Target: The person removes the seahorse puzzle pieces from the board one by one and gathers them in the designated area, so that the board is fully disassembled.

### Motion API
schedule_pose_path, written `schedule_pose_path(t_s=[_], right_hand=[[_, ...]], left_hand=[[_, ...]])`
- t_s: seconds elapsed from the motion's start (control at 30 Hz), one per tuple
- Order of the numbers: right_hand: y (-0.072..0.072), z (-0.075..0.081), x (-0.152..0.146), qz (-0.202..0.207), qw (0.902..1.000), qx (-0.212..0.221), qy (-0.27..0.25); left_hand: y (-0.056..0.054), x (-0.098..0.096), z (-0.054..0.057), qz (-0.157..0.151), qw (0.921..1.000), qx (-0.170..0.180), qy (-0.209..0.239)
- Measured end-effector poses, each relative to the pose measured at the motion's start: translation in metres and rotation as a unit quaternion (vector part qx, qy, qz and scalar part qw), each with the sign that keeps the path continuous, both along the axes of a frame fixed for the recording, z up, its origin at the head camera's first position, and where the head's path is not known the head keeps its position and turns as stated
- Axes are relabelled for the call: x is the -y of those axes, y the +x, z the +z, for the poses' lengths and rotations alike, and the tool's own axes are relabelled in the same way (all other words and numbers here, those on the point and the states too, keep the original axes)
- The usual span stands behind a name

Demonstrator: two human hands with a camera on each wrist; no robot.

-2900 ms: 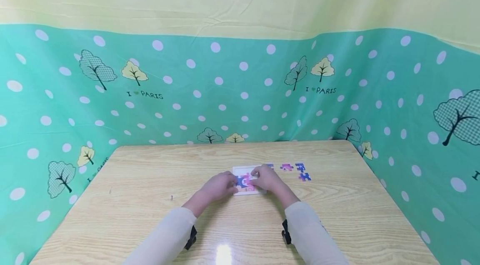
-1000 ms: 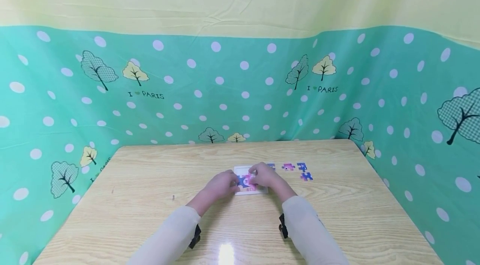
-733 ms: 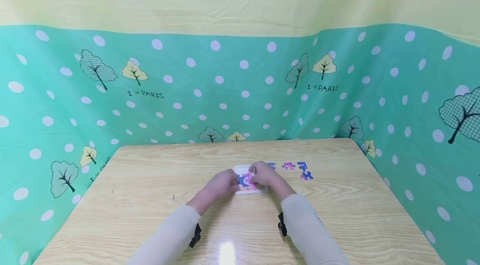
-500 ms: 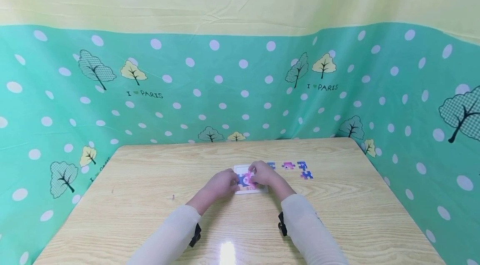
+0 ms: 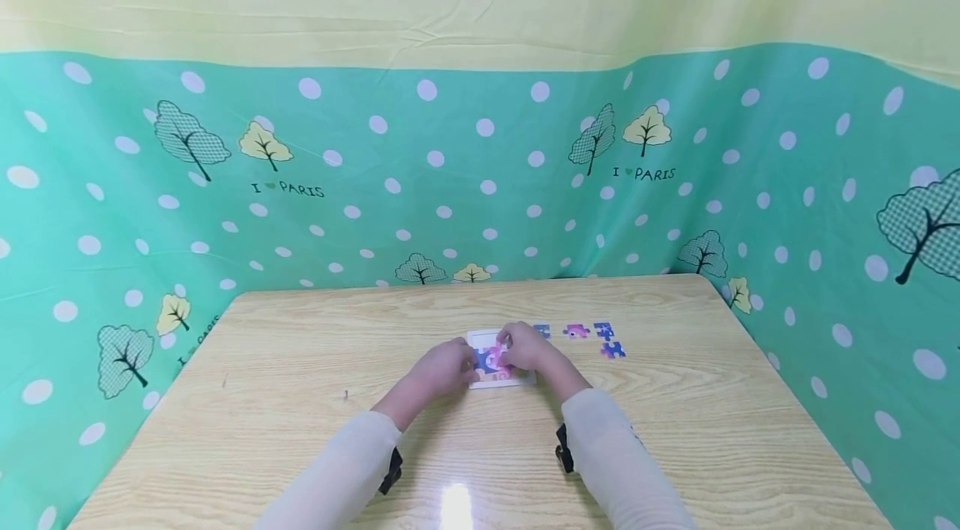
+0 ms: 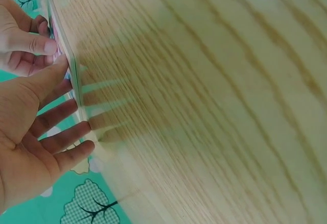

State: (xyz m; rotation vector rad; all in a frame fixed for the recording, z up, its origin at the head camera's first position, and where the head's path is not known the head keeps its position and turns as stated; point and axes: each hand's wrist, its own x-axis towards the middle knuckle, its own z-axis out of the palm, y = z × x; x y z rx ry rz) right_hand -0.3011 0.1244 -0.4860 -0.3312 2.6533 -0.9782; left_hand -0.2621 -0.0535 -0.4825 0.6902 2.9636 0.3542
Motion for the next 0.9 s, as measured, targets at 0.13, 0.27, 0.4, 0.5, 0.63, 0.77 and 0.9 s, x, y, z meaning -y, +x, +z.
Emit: schedule_pose_path(t_s=[0.13, 0.27, 0.4, 0.5, 0.63, 0.77, 0.9], right_hand=[[0.0005, -0.0001, 0.0001, -0.005, 1.0, 0.004, -0.006], [0.0009, -0.0002, 0.0003, -0.005, 1.0, 0.001, -0.006], [0.0008, 0.0003, 0.0006, -0.003, 1.0, 0.0, -0.003], [0.0011, 0.0014, 0.0009, 0.0, 1.0, 0.002, 0.0], [0.0025, 0.0026, 0.0015, 0.003, 1.0, 0.002, 0.007], [0.0043, 0.0035, 0.0022, -0.003, 0.9999, -0.003, 0.015], [0.0051, 0.0037, 0.0032, -0.004, 0.9998, -0.01, 0.019]], left_hand=[[0.001, 0.0, 0.0011, 0.001, 1.0, 0.003, 0.001], [0.0012, 0.0, 0.0016, 0.002, 1.0, 0.0, 0.002], [0.0009, 0.0003, 0.0007, 0.004, 1.0, 0.001, 0.001], [0.001, 0.0007, 0.0002, 0.006, 1.0, 0.004, 0.003], [0.0017, 0.001, 0.0006, 0.004, 1.0, 0.004, 0.005], [0.0013, 0.001, 0.0001, 0.004, 1.0, 0.001, 0.006], [0.0008, 0.0005, -0.0003, 0.006, 1.0, -0.001, 0.005]])
